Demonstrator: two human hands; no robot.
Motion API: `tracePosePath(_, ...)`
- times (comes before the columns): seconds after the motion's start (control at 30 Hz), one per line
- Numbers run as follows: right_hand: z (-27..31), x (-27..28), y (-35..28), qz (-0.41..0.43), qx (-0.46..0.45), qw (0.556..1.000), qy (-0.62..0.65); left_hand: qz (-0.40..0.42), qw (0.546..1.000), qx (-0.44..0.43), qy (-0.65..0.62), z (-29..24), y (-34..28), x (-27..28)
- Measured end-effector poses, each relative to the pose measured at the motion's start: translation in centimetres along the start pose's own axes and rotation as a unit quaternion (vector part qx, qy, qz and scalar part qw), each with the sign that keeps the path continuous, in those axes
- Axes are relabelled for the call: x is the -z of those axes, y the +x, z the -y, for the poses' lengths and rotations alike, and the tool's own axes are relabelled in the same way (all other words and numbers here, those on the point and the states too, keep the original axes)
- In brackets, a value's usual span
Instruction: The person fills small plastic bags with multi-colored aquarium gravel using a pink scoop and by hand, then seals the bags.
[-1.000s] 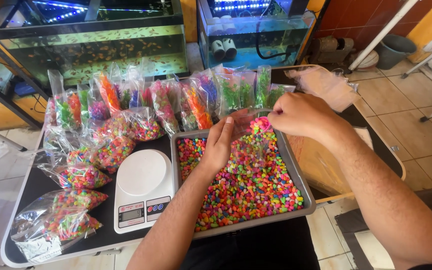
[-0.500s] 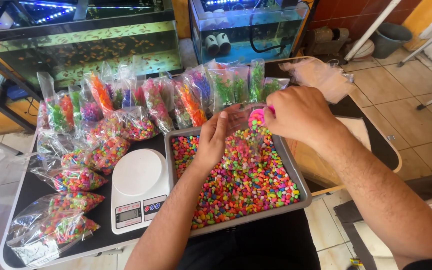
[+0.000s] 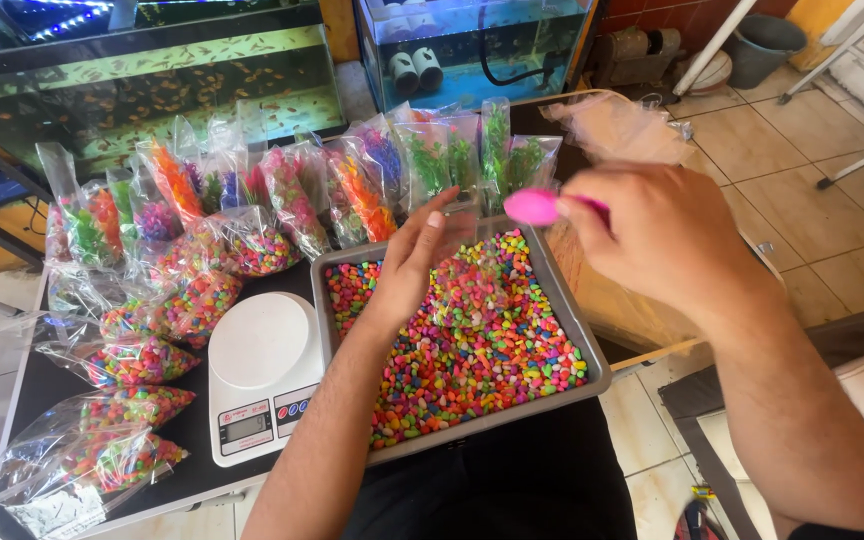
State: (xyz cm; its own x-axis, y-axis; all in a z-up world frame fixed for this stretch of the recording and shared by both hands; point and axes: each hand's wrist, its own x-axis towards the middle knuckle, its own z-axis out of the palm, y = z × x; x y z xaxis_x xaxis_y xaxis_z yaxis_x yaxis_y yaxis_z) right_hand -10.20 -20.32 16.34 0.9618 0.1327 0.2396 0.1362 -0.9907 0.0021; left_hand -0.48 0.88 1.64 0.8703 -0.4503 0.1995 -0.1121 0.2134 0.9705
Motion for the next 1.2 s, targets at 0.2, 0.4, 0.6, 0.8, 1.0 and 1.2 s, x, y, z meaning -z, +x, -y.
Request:
tracePosePath(0.2, -0.4, -2.8, -2.2, 0.282, -0.066, 0.957, -0.015, 0.313, 0.884, 0.216, 0.271, -3.3, -0.6, 1.3)
tracePosePath(0.4, -1.4, -9.0, -2.8, 0.237, -0.086, 0.968, 0.008, 0.298, 0.882, 0.174, 0.320, -3.5, -1.3, 0.4)
tracePosePath(0.6, -1.4, -11.5, -3.1, 0.207, -0.057, 0.976, 0.031, 0.213, 0.950, 0.090, 0.211, 4.8, -0.1, 0.5)
tracePosePath(0.8, -1.8, -12.4, -2.2, 0.173, 0.015, 0.985, 0.026, 0.175, 0.975, -0.039, 0.127, 6.5, 0.7, 0.4)
tracePosePath(1.0, -0.2, -10.7, -2.3, 0.285, 0.022, 0.943, 0.169, 0.100, 0.981, -0.128, 0.110, -1.1, 0.0, -0.3)
tracePosePath(1.2, 1.0, -12.0, 0.4, 0.139, -0.038, 0.919, 0.367, 0.015, 0.987, -0.135, 0.082, 0.5, 0.6, 1.5)
